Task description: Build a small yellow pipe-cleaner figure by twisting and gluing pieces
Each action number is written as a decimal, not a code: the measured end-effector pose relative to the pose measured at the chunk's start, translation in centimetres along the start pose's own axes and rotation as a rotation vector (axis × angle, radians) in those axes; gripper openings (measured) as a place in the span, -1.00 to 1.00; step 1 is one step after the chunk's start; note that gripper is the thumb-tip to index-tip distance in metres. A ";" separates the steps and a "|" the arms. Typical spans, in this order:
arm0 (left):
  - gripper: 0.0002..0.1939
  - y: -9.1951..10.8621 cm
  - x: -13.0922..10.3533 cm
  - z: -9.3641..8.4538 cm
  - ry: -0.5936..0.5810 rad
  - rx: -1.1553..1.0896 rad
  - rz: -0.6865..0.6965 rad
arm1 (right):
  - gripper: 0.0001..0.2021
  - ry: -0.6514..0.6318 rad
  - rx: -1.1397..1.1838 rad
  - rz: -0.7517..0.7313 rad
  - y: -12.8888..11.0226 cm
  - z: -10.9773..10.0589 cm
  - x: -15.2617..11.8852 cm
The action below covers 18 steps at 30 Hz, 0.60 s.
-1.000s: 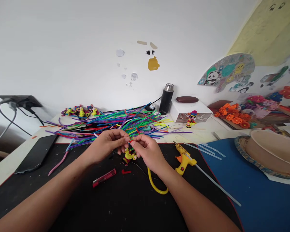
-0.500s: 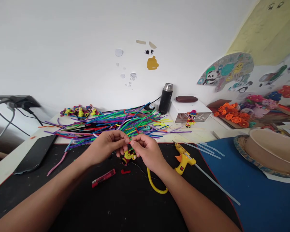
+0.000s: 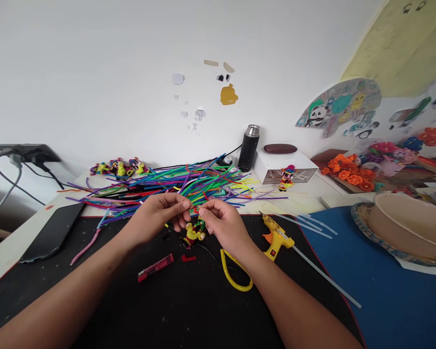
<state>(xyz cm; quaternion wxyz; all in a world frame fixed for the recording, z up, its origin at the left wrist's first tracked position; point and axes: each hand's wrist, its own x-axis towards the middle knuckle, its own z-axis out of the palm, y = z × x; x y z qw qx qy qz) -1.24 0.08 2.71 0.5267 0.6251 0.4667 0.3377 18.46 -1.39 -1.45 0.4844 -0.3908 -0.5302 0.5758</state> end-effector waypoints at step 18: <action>-0.52 0.7 -0.1 0.4 -0.075 0.059 -0.045 | -0.80 -0.024 -0.049 0.001 0.1 0.2 -0.2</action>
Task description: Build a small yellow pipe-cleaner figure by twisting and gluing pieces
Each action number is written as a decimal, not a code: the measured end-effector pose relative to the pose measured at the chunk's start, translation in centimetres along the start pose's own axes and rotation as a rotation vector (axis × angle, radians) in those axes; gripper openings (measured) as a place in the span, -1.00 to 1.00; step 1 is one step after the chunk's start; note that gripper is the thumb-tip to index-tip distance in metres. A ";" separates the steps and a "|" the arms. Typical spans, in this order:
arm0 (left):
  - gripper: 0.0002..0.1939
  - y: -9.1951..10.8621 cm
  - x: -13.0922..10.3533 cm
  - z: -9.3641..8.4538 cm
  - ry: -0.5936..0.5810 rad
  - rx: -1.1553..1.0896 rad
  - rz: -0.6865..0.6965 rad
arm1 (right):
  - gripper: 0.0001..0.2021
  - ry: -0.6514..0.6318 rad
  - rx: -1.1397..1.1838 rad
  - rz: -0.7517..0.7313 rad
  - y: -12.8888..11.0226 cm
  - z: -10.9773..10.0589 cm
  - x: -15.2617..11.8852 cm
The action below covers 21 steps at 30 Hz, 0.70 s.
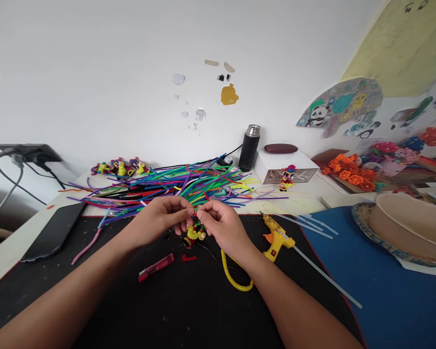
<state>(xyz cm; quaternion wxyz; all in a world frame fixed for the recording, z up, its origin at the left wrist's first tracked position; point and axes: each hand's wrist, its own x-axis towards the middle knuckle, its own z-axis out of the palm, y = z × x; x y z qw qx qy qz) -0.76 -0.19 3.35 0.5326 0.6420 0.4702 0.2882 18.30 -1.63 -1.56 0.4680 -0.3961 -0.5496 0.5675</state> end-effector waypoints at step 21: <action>-0.51 -1.0 0.1 0.0 0.066 -0.046 0.050 | -0.69 0.000 0.109 0.004 0.3 -0.1 0.5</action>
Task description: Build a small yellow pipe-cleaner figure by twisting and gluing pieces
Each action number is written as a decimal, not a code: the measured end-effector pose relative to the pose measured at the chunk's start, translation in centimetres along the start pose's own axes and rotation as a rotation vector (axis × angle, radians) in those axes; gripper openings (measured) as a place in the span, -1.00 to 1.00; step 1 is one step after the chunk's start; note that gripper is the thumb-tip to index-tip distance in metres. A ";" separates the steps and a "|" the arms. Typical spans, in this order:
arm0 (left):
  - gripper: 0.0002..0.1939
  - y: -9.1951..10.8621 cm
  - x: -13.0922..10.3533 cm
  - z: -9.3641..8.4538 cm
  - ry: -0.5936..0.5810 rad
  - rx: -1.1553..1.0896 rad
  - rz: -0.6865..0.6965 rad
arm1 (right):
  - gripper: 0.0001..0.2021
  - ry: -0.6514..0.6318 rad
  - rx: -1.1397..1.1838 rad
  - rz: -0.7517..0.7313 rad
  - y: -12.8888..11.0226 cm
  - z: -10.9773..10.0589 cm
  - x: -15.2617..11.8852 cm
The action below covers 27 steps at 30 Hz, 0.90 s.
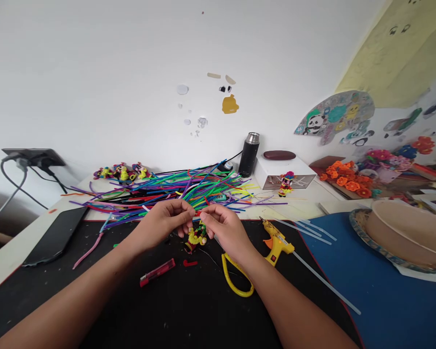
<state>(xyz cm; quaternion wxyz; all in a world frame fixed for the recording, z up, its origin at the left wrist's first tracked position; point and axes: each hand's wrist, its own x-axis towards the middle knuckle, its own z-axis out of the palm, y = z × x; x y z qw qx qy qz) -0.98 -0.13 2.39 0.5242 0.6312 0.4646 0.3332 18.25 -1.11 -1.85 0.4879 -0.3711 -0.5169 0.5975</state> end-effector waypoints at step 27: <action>-0.47 -0.1 0.0 0.5 0.011 -0.007 0.008 | -0.74 -0.004 0.005 0.001 0.1 0.0 0.1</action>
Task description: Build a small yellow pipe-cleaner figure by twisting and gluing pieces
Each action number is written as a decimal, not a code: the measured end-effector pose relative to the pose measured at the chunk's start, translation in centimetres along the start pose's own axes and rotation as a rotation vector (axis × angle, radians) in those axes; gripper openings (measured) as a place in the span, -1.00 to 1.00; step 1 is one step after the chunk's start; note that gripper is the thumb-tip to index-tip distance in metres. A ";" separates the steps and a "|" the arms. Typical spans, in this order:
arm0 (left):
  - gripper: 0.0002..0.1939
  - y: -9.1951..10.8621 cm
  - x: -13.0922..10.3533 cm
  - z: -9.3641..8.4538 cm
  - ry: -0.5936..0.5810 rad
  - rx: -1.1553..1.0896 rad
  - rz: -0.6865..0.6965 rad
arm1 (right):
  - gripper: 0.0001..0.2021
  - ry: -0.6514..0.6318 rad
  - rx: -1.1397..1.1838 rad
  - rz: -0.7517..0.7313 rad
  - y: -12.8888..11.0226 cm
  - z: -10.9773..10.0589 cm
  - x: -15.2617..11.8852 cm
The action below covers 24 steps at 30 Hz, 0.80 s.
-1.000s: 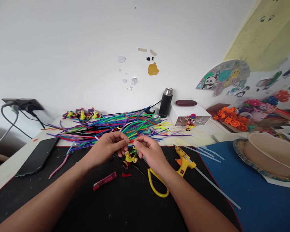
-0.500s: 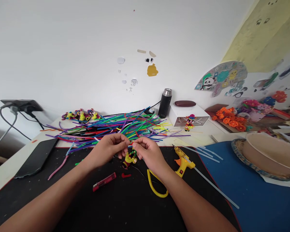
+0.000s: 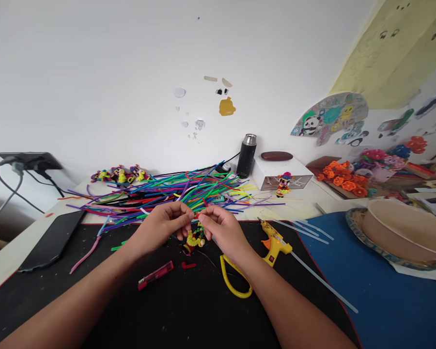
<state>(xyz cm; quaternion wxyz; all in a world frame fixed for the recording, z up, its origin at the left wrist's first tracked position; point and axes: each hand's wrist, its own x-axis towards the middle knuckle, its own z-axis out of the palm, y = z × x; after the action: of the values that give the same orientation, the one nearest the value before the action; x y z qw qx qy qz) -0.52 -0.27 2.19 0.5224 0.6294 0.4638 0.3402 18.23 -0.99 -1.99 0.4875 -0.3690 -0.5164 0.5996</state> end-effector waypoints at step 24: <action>-0.50 0.0 0.5 -0.5 0.093 -0.066 0.024 | -0.78 -0.045 -0.009 0.067 0.6 -0.5 0.3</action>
<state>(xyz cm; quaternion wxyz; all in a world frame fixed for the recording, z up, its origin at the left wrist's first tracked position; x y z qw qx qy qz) -0.76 0.41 2.26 0.5168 0.6009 0.4686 0.3903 18.53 -0.52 -2.62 0.4540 -0.3746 -0.5172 0.6213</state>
